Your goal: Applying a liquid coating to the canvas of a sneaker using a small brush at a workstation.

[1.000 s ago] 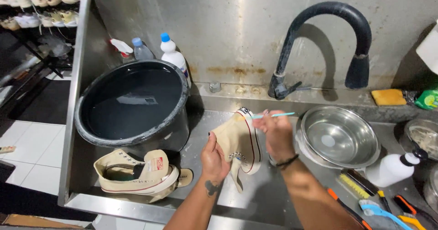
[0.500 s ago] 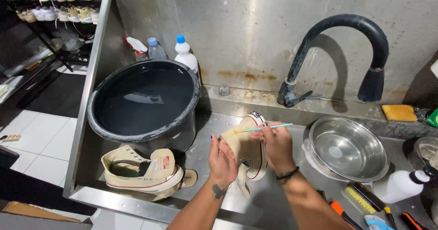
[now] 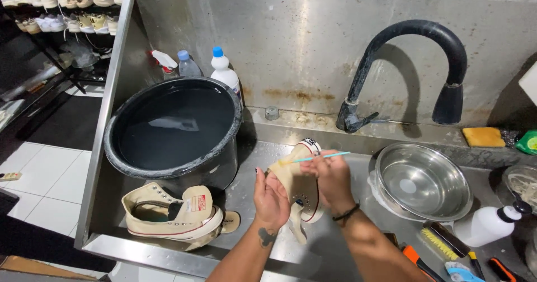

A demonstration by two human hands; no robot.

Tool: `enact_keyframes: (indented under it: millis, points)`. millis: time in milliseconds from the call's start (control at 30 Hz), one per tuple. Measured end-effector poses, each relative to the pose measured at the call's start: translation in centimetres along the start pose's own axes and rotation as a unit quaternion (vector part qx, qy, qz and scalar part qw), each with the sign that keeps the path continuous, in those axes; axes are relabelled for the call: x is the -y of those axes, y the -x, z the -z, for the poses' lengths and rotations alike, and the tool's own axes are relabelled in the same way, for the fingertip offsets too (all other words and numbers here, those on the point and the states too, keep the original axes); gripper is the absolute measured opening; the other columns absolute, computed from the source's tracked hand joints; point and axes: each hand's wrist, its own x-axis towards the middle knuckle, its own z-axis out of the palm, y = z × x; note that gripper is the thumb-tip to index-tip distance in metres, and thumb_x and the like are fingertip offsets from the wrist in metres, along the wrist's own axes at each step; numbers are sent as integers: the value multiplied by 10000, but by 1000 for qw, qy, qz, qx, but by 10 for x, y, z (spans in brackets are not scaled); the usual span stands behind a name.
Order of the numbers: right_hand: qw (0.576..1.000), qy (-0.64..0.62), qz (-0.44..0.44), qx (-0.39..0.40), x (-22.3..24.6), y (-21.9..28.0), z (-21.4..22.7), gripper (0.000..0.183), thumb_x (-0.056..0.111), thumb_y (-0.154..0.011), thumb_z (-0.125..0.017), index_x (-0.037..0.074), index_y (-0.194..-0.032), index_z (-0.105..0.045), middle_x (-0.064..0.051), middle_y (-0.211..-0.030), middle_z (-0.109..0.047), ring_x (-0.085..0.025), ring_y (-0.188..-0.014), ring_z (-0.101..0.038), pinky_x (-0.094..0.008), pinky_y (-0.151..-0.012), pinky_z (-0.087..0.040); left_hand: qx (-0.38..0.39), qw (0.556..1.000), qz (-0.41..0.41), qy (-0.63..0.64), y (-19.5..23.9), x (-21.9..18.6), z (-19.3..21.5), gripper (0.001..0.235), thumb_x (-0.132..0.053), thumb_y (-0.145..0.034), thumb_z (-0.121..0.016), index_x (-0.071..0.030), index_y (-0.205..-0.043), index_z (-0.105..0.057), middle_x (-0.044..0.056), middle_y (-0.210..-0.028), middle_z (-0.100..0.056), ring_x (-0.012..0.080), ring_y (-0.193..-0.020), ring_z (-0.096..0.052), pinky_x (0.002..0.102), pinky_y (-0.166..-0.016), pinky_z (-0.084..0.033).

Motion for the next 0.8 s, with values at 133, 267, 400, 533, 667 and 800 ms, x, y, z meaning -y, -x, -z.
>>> enact_keyframes:
  millis: [133,267,400,533,667,800]
  points:
    - [999,22,-8,32,10,12,-12,140,48,-981,-597,-43,-1053,-521,-282,-831,-741,-334,-688,-773,-389,-686,-671,3,1000,4,8,6,-4,-16,793,-701,-953,-362,-25,-1250,-652,189,-1148,-737,325,-1038,-721,487,-1025,-530]
    - [999,35,-13,19,25,16,-20,171,114,-1001,-583,-42,-1001,-513,-305,-830,-734,-332,-703,-771,-383,-691,-662,71,997,4,31,3,-1,3,785,-629,-987,-336,44,-1322,-562,244,-1230,-660,357,-1155,-642,471,-1063,-486]
    - [995,95,10,2,14,-9,8,118,120,-991,-564,31,-1021,-493,-273,-813,-723,-360,-652,-764,-375,-610,-630,99,994,10,45,-3,-2,19,806,-580,-1012,-303,87,-1421,-496,277,-1322,-620,375,-1217,-608,448,-1054,-472]
    - [994,55,69,-61,29,-15,18,146,118,-978,-594,-16,-1007,-545,-212,-877,-707,-312,-696,-741,-379,-668,-653,78,996,20,41,-4,2,22,774,-555,-1011,-318,70,-1432,-495,273,-1315,-626,382,-1204,-613,458,-1040,-481]
    - [992,123,20,18,32,11,2,84,100,-984,-528,22,-1000,-498,-261,-758,-759,-325,-669,-790,-353,-642,-630,93,995,2,35,-5,6,24,691,-491,-1019,-389,76,-1393,-516,244,-1258,-651,327,-1127,-644,412,-987,-502]
    - [990,108,35,-81,37,-12,15,109,47,-937,-532,37,-1035,-485,-222,-882,-760,-301,-680,-769,-308,-643,-588,127,991,10,32,-13,8,42,615,-392,-1061,-354,114,-1350,-554,259,-1252,-668,370,-1180,-648,462,-1047,-505]
